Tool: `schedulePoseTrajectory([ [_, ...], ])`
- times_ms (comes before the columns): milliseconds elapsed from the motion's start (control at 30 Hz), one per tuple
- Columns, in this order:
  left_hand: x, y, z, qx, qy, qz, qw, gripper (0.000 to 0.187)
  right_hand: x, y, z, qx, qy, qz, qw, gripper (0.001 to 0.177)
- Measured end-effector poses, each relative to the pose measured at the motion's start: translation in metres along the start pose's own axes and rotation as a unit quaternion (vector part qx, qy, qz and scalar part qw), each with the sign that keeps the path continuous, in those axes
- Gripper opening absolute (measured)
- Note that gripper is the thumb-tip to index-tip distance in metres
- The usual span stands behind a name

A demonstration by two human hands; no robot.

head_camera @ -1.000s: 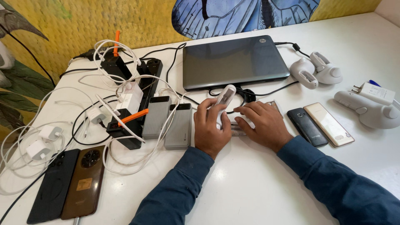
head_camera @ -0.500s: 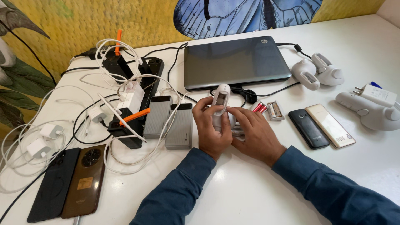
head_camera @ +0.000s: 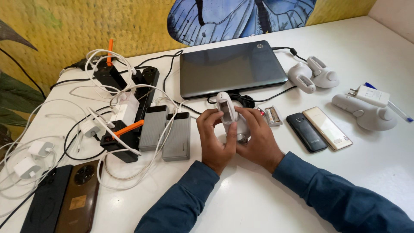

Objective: The person removes batteries from two white handheld devices, places them on the table, and then inserts new batteries into the same devices. The person also opens a laptop and connects a power cable to a power bank.

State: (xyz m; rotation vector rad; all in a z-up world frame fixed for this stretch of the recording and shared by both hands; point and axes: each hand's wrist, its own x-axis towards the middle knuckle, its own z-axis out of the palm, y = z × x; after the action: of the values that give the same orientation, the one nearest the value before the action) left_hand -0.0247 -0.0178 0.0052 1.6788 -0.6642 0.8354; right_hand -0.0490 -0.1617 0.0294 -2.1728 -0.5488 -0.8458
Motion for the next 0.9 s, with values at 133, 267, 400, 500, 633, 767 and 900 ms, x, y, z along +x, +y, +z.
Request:
schedulePoseTrajectory([
  [133,0.001,0.004,-0.004,-0.005,-0.103,0.025,0.994,0.043,0.004,0.011,-0.011,-0.023,0.051,0.032,0.998,0.077],
  [267,0.002,0.006,-0.004,0.044,-0.152,0.020,0.987,0.042,0.011,0.040,-0.029,-0.076,0.071,0.061,0.993,0.074],
  [400,0.002,0.002,-0.001,0.102,-0.181,0.017,0.978,0.043,0.019,0.085,-0.063,-0.132,0.116,0.092,0.980,0.071],
  [500,0.000,-0.002,0.003,0.132,-0.205,0.012,0.970,0.044,0.023,0.121,-0.098,-0.171,0.112,0.146,0.968,0.071],
  [633,0.000,-0.006,0.006,0.167,-0.239,-0.016,0.956,0.044,0.017,0.150,-0.135,-0.149,0.130,0.218,0.956,0.068],
  [767,0.002,-0.006,0.006,0.190,-0.271,-0.059,0.942,0.043,0.016,0.166,-0.161,-0.188,0.137,0.262,0.937,0.066],
  [900,0.003,-0.004,0.006,0.196,-0.297,-0.093,0.930,0.042,0.031,0.188,-0.184,-0.223,0.099,0.332,0.911,0.065],
])
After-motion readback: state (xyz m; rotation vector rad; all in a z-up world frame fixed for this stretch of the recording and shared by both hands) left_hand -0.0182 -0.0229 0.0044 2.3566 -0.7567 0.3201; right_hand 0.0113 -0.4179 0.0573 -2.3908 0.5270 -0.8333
